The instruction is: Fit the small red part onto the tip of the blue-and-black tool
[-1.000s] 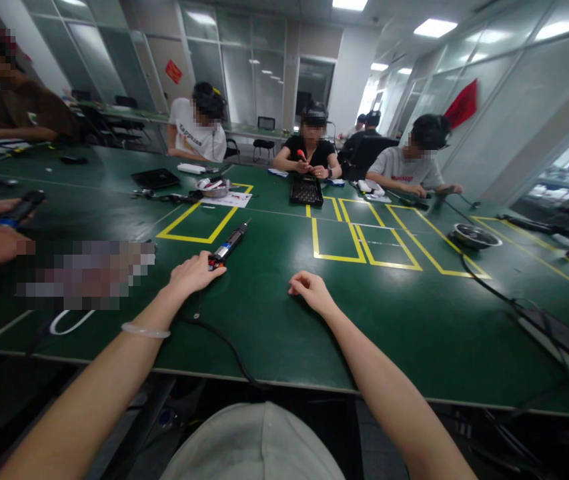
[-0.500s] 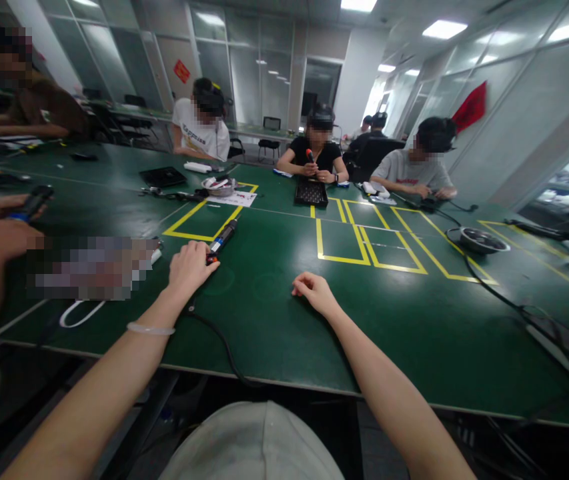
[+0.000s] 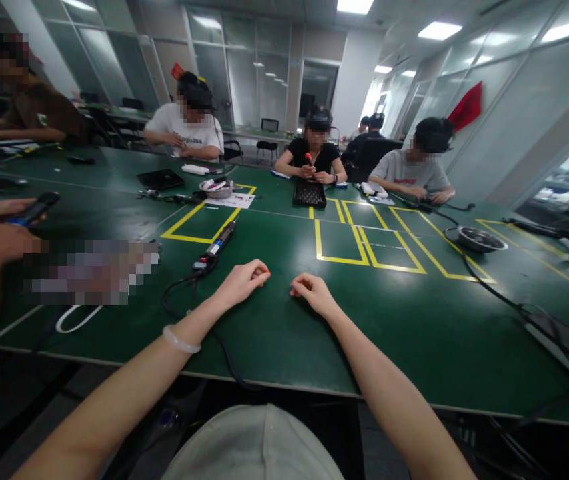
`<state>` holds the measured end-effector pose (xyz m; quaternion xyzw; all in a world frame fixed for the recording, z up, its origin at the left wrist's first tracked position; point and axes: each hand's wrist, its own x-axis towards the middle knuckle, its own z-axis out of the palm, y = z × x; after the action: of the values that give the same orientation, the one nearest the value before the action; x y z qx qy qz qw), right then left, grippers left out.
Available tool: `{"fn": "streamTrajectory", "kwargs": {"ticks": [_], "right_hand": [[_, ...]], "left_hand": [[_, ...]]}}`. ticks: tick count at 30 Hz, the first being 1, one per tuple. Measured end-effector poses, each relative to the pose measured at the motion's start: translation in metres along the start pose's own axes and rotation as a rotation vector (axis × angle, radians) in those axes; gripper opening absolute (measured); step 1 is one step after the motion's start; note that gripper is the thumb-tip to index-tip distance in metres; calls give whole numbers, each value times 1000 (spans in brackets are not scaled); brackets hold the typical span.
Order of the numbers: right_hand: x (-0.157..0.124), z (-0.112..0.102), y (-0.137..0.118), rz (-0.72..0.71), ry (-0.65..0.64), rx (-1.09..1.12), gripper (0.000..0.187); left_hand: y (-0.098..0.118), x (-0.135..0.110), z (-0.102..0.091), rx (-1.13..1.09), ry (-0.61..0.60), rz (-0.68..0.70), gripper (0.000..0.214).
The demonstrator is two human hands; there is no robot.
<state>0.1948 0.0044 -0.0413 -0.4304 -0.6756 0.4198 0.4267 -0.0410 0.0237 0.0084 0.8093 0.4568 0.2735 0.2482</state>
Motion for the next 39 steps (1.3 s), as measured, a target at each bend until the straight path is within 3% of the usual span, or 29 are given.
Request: {"fn": "streamTrajectory", "kwargs": {"ticks": [3, 6, 13, 17, 21, 25, 27, 29, 33, 39], "right_hand": [[1, 0, 0, -11, -19, 67, 24], [2, 1, 0, -27, -23, 94, 25], [0, 2, -1, -20, -105, 157, 27], [1, 1, 1, -29, -87, 202, 28], [2, 2, 3, -10, -58, 197, 30], [2, 3, 3, 2, -61, 166, 30], [2, 4, 3, -3, -63, 164, 30], [1, 4, 2, -3, -64, 157, 30], [0, 4, 0, 9, -61, 131, 31], [1, 5, -1, -9, -56, 108, 30]], "left_hand": [[18, 4, 19, -96, -76, 68, 28], [26, 5, 27, -33, -82, 135, 28], [22, -1, 33, 223, -105, 264, 25], [17, 0, 24, 249, -153, 320, 28], [-7, 1, -9, 398, 8, 139, 44], [-52, -6, -54, 626, 255, -307, 69], [-75, -11, -72, 649, 218, -528, 82], [-94, -14, -84, 585, 106, -656, 84], [-108, -13, -89, 512, -3, -660, 77], [-90, -6, -79, 638, 6, -622, 74]]}}
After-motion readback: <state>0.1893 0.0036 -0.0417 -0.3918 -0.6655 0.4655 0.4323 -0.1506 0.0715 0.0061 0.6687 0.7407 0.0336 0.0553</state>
